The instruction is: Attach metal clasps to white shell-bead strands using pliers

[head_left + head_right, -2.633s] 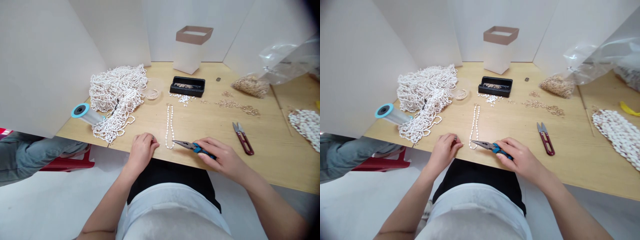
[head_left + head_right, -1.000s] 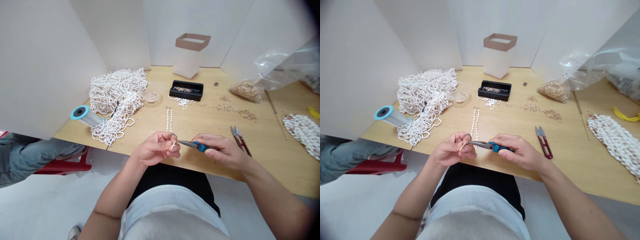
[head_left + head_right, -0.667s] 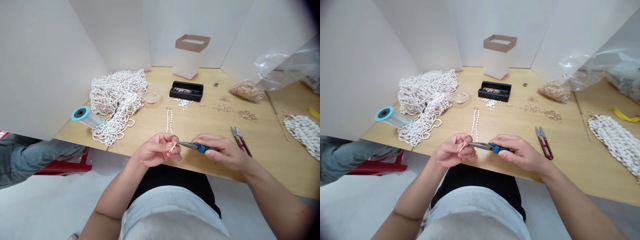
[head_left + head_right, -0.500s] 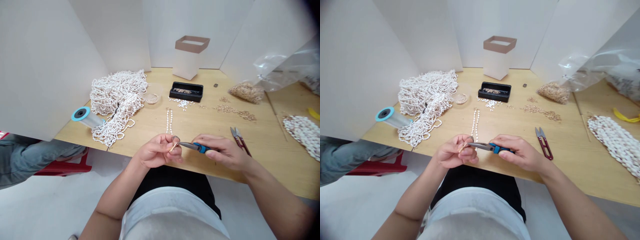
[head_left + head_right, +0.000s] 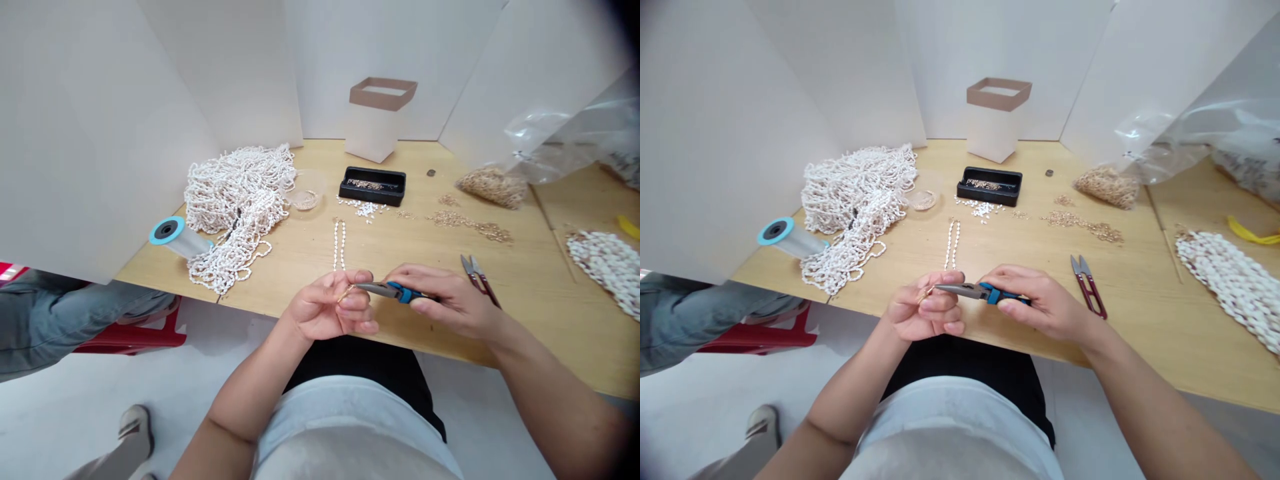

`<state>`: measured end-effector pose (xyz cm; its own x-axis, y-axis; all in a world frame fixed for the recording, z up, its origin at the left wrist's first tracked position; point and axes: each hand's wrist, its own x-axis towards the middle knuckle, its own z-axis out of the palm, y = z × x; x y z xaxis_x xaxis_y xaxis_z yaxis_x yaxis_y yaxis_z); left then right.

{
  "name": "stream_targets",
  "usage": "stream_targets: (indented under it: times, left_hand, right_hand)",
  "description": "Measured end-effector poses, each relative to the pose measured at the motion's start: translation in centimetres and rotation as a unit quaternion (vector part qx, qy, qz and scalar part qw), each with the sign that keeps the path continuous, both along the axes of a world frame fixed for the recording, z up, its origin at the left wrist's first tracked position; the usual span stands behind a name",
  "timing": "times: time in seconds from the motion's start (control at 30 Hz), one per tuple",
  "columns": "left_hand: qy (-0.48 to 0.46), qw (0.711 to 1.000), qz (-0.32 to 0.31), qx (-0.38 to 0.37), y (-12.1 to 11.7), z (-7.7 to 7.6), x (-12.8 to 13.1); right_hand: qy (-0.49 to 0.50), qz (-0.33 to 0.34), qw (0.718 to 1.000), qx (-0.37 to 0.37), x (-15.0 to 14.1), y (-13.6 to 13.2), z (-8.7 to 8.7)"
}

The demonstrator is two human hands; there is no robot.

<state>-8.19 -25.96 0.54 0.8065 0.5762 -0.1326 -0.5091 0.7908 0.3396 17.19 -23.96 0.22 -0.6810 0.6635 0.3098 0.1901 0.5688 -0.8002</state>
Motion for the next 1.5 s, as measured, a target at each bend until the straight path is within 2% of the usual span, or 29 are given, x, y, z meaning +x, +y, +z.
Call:
stream_targets:
  times: [0.27,0.37,0.47,0.53,0.8,0.9,1.03,1.17,1.3,1.5]
  left_hand:
    - [0.019,0.999,-0.006,0.027,0.3,-0.2,0.2]
    - [0.043,0.994,0.059,0.085,0.1,-0.3,0.2]
    - [0.094,0.974,0.158,0.133,-0.4,-0.6,0.2]
    - [0.126,0.96,0.196,0.153,-0.7,-0.8,0.3]
    - [0.174,0.948,0.185,0.19,-1.2,-1.0,-0.3]
    - [0.224,0.913,0.25,0.233,-1.2,-0.8,-0.9]
    - [0.308,0.826,0.345,0.323,-1.3,0.0,-1.6]
    - [0.39,0.765,0.355,0.37,-1.8,1.2,-1.8]
    - [0.424,0.727,0.357,0.405,-2.0,2.0,-1.5]
    - [0.452,0.669,0.367,0.462,-1.7,2.1,-1.3]
  right_hand:
    - [-0.006,-0.012,1.0,0.025,0.3,-0.2,-0.2]
    - [-0.006,-0.028,0.999,0.04,0.3,-0.6,-0.5]
    - [-0.007,-0.04,0.998,0.045,0.0,-1.1,-1.1]
    - [0.003,-0.037,0.999,0.037,-0.2,-1.4,-1.5]
    - [0.03,-0.006,0.999,-0.01,-1.0,-1.7,-1.9]
    - [0.03,-0.001,1.0,-0.008,-1.0,-1.6,-1.7]
    - [0.024,-0.011,1.0,0.007,-0.8,-1.4,-1.5]
    - [0.012,-0.024,0.999,0.028,-0.7,-1.2,-1.3]
    - [0.005,-0.027,0.998,0.05,-0.6,-1.0,-1.2]
    - [0.003,-0.03,0.997,0.068,-0.6,-0.6,-1.1]
